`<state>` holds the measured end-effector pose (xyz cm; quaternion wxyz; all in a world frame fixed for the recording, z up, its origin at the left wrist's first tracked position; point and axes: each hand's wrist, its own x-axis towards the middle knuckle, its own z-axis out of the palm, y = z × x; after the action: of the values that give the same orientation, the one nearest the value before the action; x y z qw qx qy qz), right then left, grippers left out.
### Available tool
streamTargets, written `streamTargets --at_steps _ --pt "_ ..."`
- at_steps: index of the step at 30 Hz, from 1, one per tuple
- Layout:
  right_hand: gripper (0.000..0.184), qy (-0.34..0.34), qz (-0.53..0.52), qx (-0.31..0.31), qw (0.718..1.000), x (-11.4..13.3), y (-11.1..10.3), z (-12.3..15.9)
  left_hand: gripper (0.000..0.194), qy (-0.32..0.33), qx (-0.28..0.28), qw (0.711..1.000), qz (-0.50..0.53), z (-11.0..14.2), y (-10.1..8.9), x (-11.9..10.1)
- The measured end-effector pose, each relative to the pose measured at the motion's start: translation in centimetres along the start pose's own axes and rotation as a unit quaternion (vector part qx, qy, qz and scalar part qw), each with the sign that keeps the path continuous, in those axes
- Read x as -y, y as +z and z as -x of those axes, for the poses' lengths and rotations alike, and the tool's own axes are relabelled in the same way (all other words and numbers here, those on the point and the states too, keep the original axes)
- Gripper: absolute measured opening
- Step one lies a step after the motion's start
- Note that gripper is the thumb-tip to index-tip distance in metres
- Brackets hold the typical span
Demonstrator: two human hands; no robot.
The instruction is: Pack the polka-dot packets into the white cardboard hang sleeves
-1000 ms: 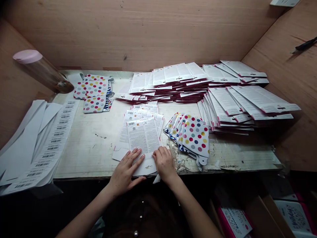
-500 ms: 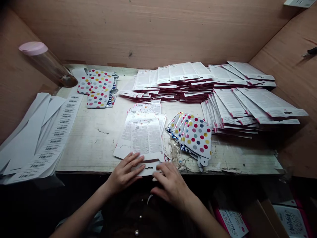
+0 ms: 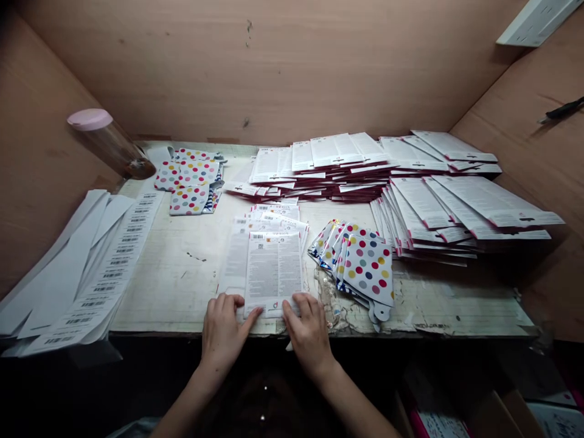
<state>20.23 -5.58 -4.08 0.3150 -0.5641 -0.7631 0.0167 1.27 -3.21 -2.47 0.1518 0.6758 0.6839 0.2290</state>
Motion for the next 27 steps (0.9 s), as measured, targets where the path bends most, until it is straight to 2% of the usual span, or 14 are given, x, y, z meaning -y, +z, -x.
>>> streamTargets --at_steps 3,6,7,9,12,14,16,18,19,21,24,25,26,27 --pt "0.036 -0.049 0.021 0.024 0.998 1.0 -0.7 -0.2 0.036 -0.007 0.086 0.989 0.118 -1.0 -1.9 -0.6" --pt "0.050 -0.120 0.030 0.018 0.992 1.1 -2.0 -2.2 0.042 -0.014 0.160 0.952 0.260 -2.3 -4.1 -1.4" --pt "0.054 -0.140 0.033 0.005 0.990 0.6 -2.6 -3.4 0.041 -0.018 0.154 0.945 0.287 -2.8 -4.5 -1.5" --pt "0.057 -0.160 0.050 -0.037 0.985 -1.4 -4.0 -7.1 0.042 -0.038 0.082 0.962 0.256 -3.9 -4.6 -1.4" --pt "0.049 -0.105 0.126 -0.089 0.982 -6.5 -6.0 -15.3 0.079 -0.078 -0.041 0.995 0.038 -5.3 -2.7 -0.7" --pt "0.044 -0.040 0.162 -0.066 0.984 -10.2 -7.0 -21.3 0.098 -0.086 -0.044 0.994 -0.052 -6.0 -1.1 -0.4" --pt "0.042 0.029 0.160 -0.036 0.986 -12.9 -7.5 -26.2 0.100 -0.091 -0.044 0.994 -0.041 -6.3 -0.1 -0.2" --pt "0.042 0.064 0.155 -0.022 0.986 -13.7 -7.6 -28.6 0.093 -0.110 -0.077 0.990 0.050 -6.4 0.0 0.0" --pt "0.044 0.070 0.139 -0.023 0.988 -13.2 -7.4 -28.6 0.085 -0.123 -0.098 0.980 0.124 -6.4 -0.3 0.1" --pt "0.045 0.069 0.075 -0.033 0.994 -10.6 -7.0 -26.2 0.061 -0.146 -0.123 0.942 0.277 -6.4 -1.2 0.3" --pt "0.028 0.076 -0.120 0.020 0.990 -4.4 -6.0 -18.1 0.033 -0.152 -0.122 0.891 0.411 -6.2 -2.3 0.3" --pt "0.032 0.123 -0.282 0.111 0.945 -2.4 -5.5 -15.1 0.031 -0.153 -0.122 0.873 0.447 -6.1 -2.5 0.1" --pt "0.037 0.189 -0.425 0.194 0.864 -0.6 -5.0 -12.3 0.029 -0.156 -0.123 0.845 0.497 -6.0 -2.6 -0.3" --pt "0.039 0.250 -0.519 0.209 0.790 1.0 -4.4 -9.9 0.028 -0.159 -0.120 0.809 0.553 -5.8 -2.6 -0.8"
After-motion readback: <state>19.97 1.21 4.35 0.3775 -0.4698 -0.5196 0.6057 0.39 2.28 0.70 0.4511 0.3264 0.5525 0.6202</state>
